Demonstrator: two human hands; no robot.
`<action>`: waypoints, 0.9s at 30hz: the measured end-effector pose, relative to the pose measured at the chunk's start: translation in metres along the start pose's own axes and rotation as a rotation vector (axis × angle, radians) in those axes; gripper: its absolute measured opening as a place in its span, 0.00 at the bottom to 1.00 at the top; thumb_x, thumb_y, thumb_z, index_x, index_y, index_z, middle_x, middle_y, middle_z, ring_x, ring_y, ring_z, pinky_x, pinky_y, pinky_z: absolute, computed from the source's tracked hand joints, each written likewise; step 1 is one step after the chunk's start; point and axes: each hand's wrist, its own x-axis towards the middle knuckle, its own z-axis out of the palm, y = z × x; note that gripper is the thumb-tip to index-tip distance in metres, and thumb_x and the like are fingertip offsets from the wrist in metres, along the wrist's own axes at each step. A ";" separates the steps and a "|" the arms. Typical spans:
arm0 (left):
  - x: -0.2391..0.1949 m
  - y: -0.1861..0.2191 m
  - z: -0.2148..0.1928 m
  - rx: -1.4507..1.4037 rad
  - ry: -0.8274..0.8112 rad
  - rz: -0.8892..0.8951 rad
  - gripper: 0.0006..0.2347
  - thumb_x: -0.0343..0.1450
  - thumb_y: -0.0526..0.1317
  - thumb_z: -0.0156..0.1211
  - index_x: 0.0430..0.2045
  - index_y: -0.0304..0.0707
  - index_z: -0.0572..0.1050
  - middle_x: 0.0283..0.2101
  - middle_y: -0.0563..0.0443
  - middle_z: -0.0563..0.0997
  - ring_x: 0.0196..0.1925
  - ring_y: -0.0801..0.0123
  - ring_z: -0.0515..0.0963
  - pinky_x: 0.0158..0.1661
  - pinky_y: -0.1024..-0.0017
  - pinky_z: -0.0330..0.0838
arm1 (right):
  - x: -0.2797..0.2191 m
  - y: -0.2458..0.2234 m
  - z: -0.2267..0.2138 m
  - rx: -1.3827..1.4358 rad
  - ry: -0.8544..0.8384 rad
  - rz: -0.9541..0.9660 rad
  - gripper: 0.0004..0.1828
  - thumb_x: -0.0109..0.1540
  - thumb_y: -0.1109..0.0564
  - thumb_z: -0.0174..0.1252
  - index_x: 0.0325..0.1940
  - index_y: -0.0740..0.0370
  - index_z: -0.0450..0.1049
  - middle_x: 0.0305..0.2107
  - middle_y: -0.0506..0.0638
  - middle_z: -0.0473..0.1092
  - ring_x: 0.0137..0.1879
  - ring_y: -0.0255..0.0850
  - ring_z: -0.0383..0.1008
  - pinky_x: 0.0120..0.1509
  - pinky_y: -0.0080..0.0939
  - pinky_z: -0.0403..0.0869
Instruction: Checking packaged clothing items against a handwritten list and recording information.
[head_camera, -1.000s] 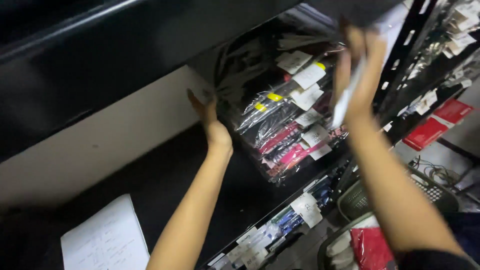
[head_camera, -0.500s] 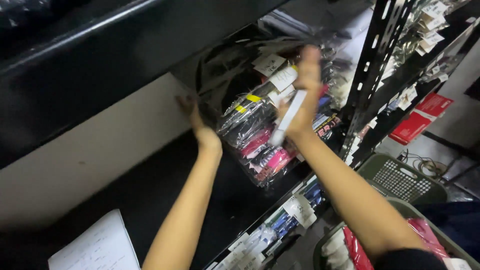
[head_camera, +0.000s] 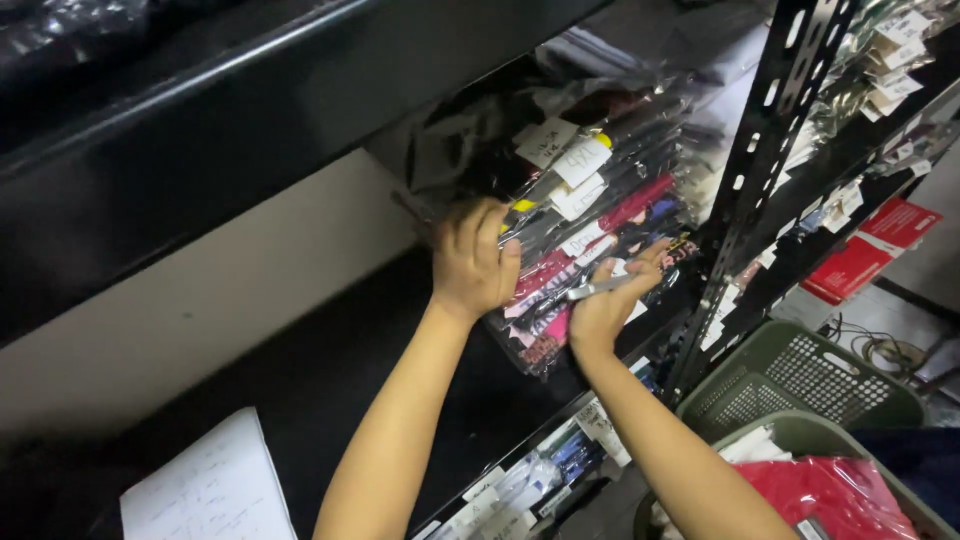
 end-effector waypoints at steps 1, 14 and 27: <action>0.003 0.001 -0.001 0.028 0.011 0.016 0.16 0.65 0.44 0.42 0.42 0.34 0.67 0.39 0.43 0.71 0.40 0.55 0.71 0.43 0.62 0.65 | -0.002 -0.003 -0.003 0.055 -0.001 -0.042 0.11 0.63 0.60 0.41 0.36 0.58 0.44 0.57 0.66 0.41 0.65 0.55 0.36 0.65 0.52 0.36; 0.035 0.065 -0.171 -0.147 -0.365 -0.104 0.14 0.68 0.42 0.38 0.37 0.28 0.67 0.38 0.42 0.72 0.39 0.56 0.74 0.49 0.52 0.60 | -0.105 -0.066 -0.066 0.201 -0.513 -0.390 0.13 0.55 0.58 0.47 0.25 0.62 0.49 0.47 0.71 0.59 0.59 0.62 0.58 0.62 0.52 0.60; -0.040 0.060 -0.391 0.225 -0.379 -0.608 0.10 0.62 0.40 0.46 0.27 0.31 0.70 0.31 0.46 0.72 0.31 0.59 0.71 0.40 0.60 0.62 | -0.231 -0.164 -0.005 0.225 -1.401 -0.618 0.21 0.49 0.45 0.57 0.18 0.60 0.56 0.46 0.59 0.66 0.56 0.48 0.63 0.55 0.46 0.65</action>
